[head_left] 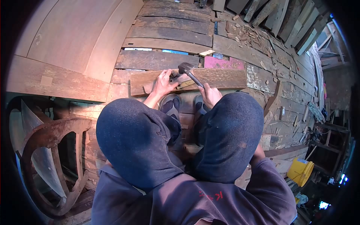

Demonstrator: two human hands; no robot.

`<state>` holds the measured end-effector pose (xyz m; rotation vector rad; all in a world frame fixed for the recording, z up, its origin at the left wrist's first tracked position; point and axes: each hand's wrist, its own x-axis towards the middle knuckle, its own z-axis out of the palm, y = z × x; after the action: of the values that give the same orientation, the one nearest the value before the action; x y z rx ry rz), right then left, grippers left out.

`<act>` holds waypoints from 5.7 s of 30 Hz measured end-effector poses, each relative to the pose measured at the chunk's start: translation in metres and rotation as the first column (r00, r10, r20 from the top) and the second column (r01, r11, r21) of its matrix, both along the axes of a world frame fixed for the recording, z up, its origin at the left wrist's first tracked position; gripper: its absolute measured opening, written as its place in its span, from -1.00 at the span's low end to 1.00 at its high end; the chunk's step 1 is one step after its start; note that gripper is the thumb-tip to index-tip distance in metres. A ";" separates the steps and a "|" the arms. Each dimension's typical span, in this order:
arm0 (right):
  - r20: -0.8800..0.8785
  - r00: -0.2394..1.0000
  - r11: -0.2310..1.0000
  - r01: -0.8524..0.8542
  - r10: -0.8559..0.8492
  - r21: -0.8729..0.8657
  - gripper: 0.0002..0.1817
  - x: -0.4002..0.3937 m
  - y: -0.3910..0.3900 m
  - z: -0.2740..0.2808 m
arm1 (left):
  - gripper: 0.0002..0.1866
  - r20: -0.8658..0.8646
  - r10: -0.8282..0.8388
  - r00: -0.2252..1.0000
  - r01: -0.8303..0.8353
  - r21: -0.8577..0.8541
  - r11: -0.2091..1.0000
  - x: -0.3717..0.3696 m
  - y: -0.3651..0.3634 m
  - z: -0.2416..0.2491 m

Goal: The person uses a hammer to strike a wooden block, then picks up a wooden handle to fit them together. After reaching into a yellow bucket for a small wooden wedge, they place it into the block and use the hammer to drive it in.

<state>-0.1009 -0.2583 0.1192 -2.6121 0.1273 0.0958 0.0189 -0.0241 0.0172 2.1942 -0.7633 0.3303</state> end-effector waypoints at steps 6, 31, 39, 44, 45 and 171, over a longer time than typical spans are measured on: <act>0.055 0.998 1.000 -0.024 0.024 -0.005 -0.64 -0.006 -0.001 -0.017 | -0.49 -0.112 -0.050 0.992 0.045 -0.047 0.998 0.000 -0.002 0.013; -0.061 0.998 0.998 0.027 -0.024 0.057 -0.63 0.002 0.002 0.008 | -0.42 -0.232 -0.026 0.972 0.017 -0.037 0.999 0.002 -0.003 0.009; -0.087 0.994 0.997 -0.063 0.066 0.040 -0.60 0.009 -0.008 0.003 | -0.46 -0.200 -0.038 0.979 0.026 -0.063 0.998 0.000 -0.004 0.017; -0.116 0.993 0.997 0.019 -0.010 0.072 -0.56 0.010 -0.003 0.007 | -0.45 -0.188 -0.030 0.982 0.019 -0.061 0.998 0.000 -0.002 0.012; -0.118 0.993 0.998 -0.019 0.025 0.055 -0.56 0.014 -0.005 0.009 | -0.44 -0.188 -0.042 0.981 0.031 -0.062 0.998 0.001 -0.003 0.012; -0.367 0.850 0.899 -0.431 0.378 -0.073 -0.37 0.102 -0.042 0.055 | -0.42 0.016 0.105 0.994 -0.106 0.128 0.986 -0.011 -0.005 0.013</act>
<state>0.0008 -0.3003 0.1741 -2.7085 -0.3154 0.7247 0.0075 -0.0288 0.0301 2.3618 -0.6918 0.3524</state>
